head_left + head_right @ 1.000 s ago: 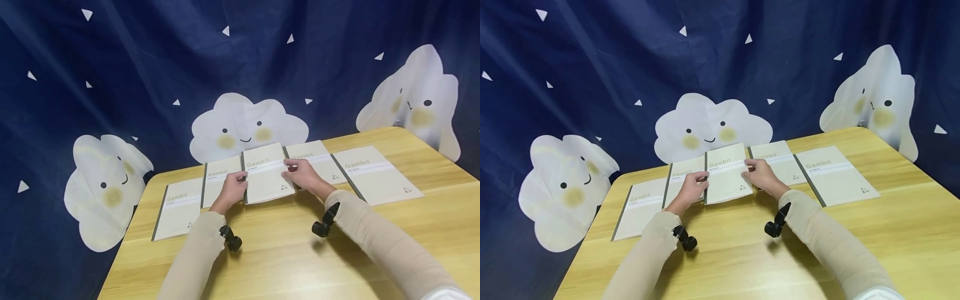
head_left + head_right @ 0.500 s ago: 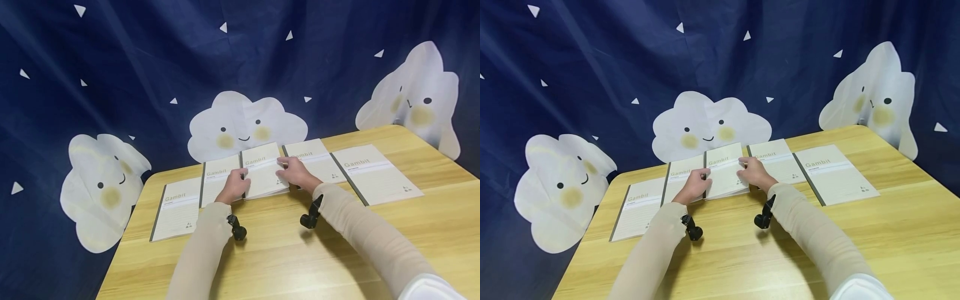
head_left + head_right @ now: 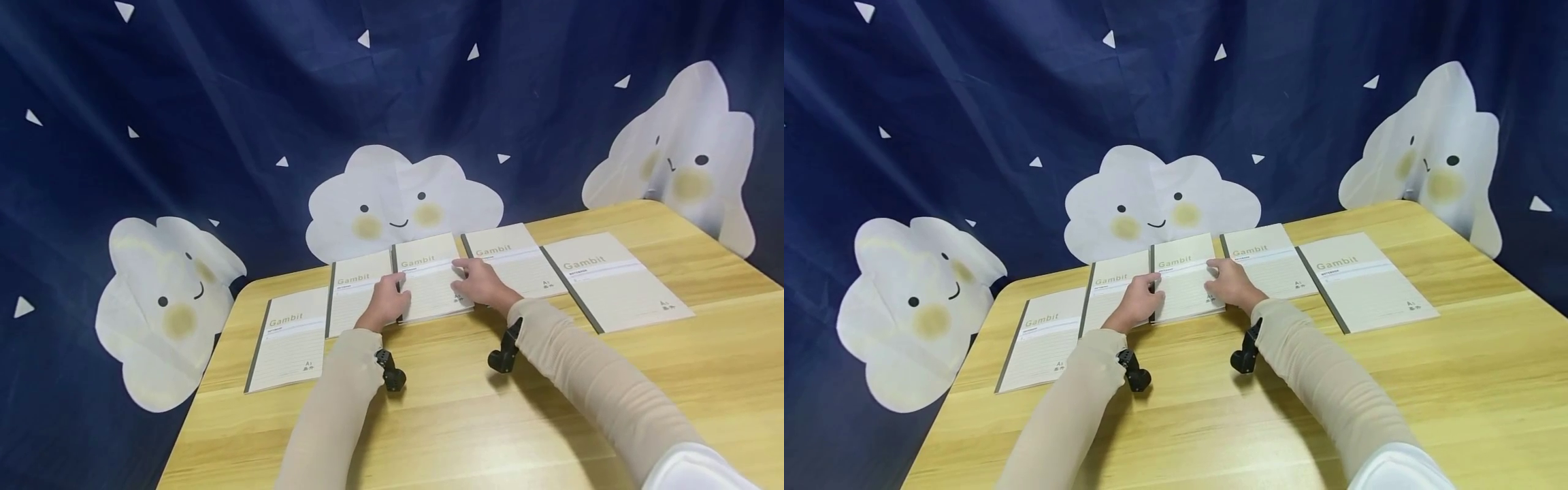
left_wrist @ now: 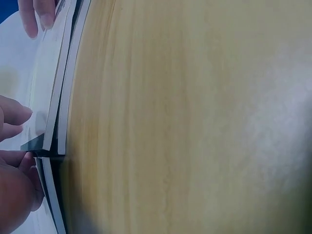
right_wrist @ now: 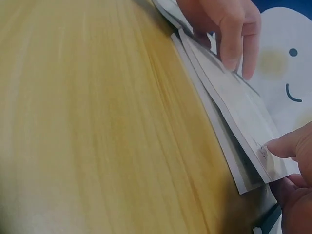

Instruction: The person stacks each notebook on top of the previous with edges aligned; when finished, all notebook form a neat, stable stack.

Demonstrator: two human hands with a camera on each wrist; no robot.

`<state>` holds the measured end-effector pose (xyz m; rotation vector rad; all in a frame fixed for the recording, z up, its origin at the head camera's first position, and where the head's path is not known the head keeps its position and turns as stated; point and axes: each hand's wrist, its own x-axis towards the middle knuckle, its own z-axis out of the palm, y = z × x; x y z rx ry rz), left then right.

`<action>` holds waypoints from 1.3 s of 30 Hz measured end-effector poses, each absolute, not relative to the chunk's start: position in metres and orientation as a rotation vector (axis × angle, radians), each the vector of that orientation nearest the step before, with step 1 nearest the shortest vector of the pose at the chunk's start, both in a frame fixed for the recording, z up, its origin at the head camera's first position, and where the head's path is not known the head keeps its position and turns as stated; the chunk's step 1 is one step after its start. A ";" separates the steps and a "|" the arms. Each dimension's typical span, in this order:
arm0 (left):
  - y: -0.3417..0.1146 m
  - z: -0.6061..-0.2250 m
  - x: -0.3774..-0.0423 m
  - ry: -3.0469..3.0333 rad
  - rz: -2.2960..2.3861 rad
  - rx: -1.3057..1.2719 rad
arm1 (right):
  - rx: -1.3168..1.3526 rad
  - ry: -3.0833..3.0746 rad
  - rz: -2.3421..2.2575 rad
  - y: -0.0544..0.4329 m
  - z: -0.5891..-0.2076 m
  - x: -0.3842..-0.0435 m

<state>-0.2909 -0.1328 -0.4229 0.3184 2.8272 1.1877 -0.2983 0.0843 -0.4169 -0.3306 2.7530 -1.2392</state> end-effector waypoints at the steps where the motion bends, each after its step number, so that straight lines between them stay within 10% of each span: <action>1: -0.133 -0.423 -0.291 2.838 1.175 0.301 | -0.345 2.766 -1.228 0.084 -0.417 -0.298; 39: -0.128 -0.416 -0.279 2.918 1.019 0.275 | -0.389 2.861 -0.946 0.068 -0.415 -0.291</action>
